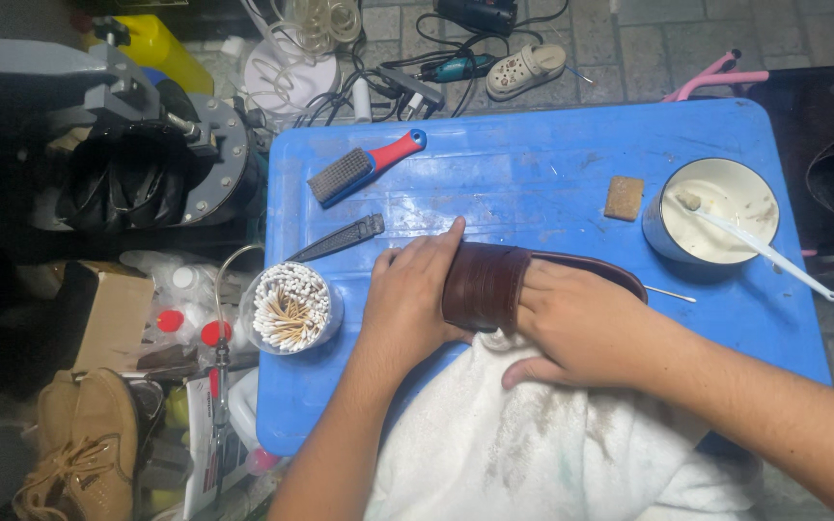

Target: The person applies a white paste to the interior of a brown leather shoe using a small brush, then wipes the interior with a cloth. The person repeats the process on the second shoe.

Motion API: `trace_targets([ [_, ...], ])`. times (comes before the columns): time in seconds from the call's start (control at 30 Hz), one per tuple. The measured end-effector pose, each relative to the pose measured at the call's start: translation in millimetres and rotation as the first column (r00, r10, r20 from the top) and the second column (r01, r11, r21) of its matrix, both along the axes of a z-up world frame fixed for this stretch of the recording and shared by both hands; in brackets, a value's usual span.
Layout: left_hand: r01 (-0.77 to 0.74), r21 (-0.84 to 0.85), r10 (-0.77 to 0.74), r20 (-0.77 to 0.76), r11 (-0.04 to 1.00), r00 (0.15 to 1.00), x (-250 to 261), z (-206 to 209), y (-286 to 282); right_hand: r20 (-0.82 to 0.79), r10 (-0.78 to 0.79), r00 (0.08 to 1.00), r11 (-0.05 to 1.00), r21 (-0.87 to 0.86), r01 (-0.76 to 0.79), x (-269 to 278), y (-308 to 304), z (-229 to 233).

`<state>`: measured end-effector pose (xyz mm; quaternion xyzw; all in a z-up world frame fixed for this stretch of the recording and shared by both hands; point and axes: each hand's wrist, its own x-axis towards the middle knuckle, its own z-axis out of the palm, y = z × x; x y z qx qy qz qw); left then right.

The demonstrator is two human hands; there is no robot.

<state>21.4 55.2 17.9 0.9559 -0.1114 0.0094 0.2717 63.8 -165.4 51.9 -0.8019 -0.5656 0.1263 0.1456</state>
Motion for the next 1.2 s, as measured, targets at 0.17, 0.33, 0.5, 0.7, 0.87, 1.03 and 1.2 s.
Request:
trace_targets([
  [0.17,0.046,0.039,-0.045,-0.012,0.998,0.999,0,2,0,-0.181,0.027,0.983,0.995,-0.092,-0.044,10,2,-8],
  [0.33,0.055,0.055,-0.053,-0.03,0.997,0.998,1,4,-2,-0.247,0.074,0.966,0.997,0.034,-0.068,21,19,-22],
  [0.5,0.034,0.046,-0.032,-0.048,0.998,0.998,2,5,-4,-0.305,0.05,0.951,0.995,-0.067,-0.073,25,24,-30],
  [0.7,-0.003,-0.013,0.003,-0.05,1.0,0.999,3,3,0,-0.344,-0.071,0.936,0.991,-0.13,0.028,22,20,-18],
  [0.87,0.001,0.038,0.001,-0.053,0.999,0.999,3,-2,-5,-0.148,-0.158,0.976,0.956,-0.27,0.114,5,5,-7],
  [1.03,0.024,0.027,-0.022,-0.062,0.999,0.998,6,0,-4,-0.263,-0.099,0.96,0.995,-0.029,0.095,4,10,-14],
  [1.2,0.023,0.023,-0.022,-0.065,0.999,0.998,5,4,-6,-0.321,0.086,0.943,0.994,-0.034,-0.102,21,22,-33],
])
